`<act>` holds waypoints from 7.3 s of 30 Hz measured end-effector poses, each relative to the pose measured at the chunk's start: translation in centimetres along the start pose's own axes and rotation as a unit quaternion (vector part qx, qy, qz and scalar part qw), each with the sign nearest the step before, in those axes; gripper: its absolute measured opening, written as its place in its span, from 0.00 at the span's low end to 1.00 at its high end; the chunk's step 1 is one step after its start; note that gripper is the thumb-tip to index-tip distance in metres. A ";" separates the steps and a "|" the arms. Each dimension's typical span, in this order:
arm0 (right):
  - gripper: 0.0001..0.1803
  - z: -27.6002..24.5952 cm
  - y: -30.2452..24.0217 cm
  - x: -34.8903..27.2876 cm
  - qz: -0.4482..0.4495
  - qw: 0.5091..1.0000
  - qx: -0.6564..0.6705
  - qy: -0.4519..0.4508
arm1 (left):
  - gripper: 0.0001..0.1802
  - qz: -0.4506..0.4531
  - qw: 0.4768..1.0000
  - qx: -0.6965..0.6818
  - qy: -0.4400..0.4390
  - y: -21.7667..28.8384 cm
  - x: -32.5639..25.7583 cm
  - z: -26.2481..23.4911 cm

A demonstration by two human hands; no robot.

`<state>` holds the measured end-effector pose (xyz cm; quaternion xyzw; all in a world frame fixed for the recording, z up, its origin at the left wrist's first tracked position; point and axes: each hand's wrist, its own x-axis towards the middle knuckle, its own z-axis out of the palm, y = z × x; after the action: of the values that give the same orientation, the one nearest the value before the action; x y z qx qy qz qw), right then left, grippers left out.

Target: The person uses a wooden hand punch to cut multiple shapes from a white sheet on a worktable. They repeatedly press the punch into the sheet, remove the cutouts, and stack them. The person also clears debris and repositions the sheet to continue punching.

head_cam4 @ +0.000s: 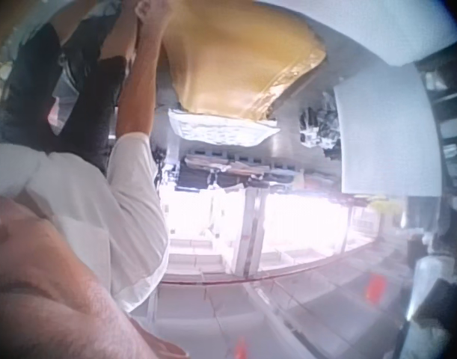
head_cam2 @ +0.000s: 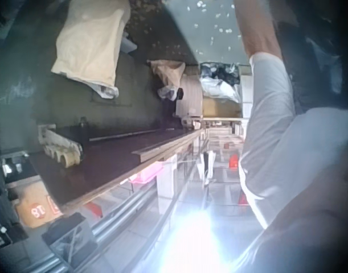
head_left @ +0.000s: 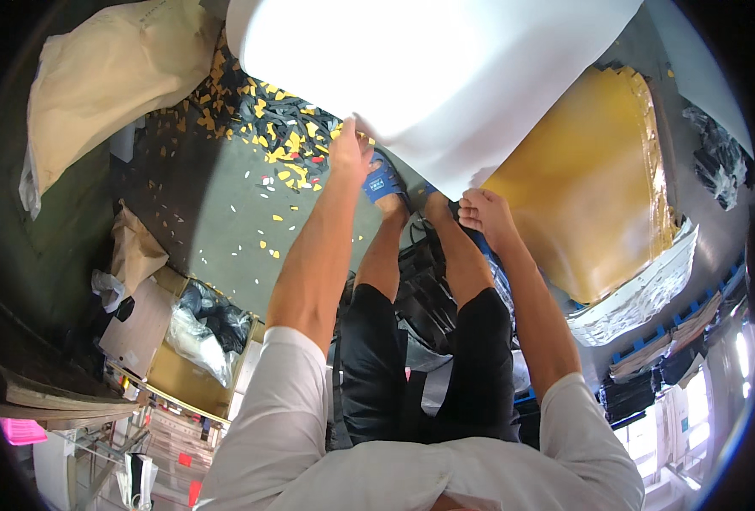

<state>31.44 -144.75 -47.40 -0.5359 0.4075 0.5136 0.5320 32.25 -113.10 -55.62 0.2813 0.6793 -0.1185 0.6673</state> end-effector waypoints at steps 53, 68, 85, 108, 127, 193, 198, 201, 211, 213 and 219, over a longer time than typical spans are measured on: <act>0.23 -3.6 -62.4 -37.7 -0.516 0.623 -0.459 0.367 | 0.22 0.322 0.633 0.657 -0.253 15.3 -19.0 4.4; 0.17 0.8 -47.6 -62.0 -0.530 0.538 -0.492 0.434 | 0.23 0.123 0.918 0.261 -0.273 22.9 -38.5 -2.6; 0.09 10.4 -11.9 -60.4 -0.373 0.755 -0.474 -0.256 | 0.26 -0.027 0.800 0.561 -0.211 28.2 -38.3 -5.3; 0.24 -22.3 -10.8 -37.3 -0.298 0.939 0.048 0.166 | 0.12 0.676 0.550 0.486 -0.055 21.8 -67.2 -2.4; 0.23 33.4 -14.5 -58.6 -0.569 0.793 -0.062 -0.207 | 0.18 0.697 0.693 0.017 0.183 17.8 -75.2 -62.8; 0.21 96.4 -19.8 -52.1 -0.292 0.707 -0.642 -0.056 | 0.27 0.342 0.855 0.263 0.289 55.2 -49.5 -101.7; 0.16 94.7 -20.3 -48.0 -0.388 0.744 -0.529 -0.128 | 0.20 0.479 0.694 0.282 0.458 56.0 -46.8 -100.6; 0.18 96.5 -21.3 -45.5 -0.425 0.722 -0.542 -0.068 | 0.22 0.417 0.700 0.314 0.487 58.6 -45.3 -99.4; 0.24 94.9 -20.4 -50.0 -0.449 0.643 -0.619 -0.047 | 0.21 0.431 0.586 0.386 0.567 57.1 -45.2 -97.3; 0.29 93.0 -21.6 -51.4 -0.592 0.502 -0.622 0.106 | 0.23 0.423 0.554 0.396 0.598 57.0 -45.3 -97.0; 0.55 89.0 -23.3 -51.6 -0.471 0.486 -0.726 0.123 | 0.20 0.561 0.473 0.360 0.575 55.9 -44.8 -96.9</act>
<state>36.67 -60.08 15.19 -0.9017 -0.3617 0.2289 0.0613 -21.11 -25.72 7.80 0.8230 0.5050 0.2356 -0.1098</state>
